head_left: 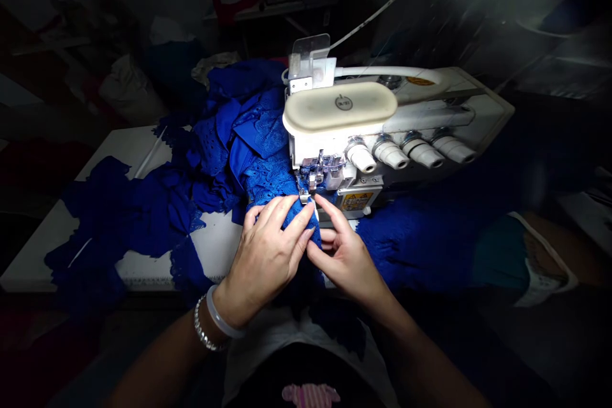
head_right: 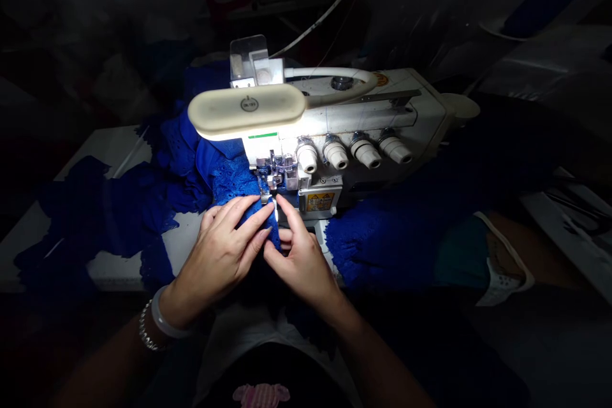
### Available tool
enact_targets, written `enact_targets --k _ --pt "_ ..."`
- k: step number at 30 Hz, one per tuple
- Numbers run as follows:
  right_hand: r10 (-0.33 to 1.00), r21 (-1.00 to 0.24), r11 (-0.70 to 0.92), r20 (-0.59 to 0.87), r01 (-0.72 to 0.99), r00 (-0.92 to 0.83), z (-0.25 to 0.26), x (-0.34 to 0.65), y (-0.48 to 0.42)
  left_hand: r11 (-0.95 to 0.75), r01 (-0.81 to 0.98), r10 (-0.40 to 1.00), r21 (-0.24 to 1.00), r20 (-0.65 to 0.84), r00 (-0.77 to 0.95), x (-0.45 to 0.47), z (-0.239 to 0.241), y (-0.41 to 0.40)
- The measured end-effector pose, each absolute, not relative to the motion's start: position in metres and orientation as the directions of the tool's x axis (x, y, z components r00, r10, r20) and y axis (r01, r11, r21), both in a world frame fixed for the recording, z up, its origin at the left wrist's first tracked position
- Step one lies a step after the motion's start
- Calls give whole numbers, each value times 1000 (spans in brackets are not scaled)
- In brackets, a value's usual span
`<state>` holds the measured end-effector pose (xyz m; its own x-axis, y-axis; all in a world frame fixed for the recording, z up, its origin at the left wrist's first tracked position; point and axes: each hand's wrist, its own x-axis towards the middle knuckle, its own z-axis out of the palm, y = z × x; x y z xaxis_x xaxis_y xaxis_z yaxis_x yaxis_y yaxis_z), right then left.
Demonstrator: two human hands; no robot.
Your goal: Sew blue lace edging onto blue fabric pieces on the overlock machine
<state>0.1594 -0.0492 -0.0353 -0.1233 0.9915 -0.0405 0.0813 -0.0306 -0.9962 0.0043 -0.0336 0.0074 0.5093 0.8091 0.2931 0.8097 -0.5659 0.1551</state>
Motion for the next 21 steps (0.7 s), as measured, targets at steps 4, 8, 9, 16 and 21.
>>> enact_targets --k 4,8,9,16,21 --pt "992 -965 -119 -123 -232 3 -45 144 -64 -579 803 799 139 292 526 3 8 -31" --pt "975 -907 -203 -221 -370 6 -54 135 -97 -617 773 777 146 273 568 -6 7 -19" --pt "967 -894 -245 -255 -374 -25 -56 135 -105 -628 758 771 176 271 576 -10 7 -12" --pt "923 -992 -63 -98 105 -373 -65 155 -135 -667 709 592 228 740 319 -47 1 12" --pt "884 -974 130 30 185 -467 -46 182 -139 -831 492 555 261 460 693 -50 -4 -18"
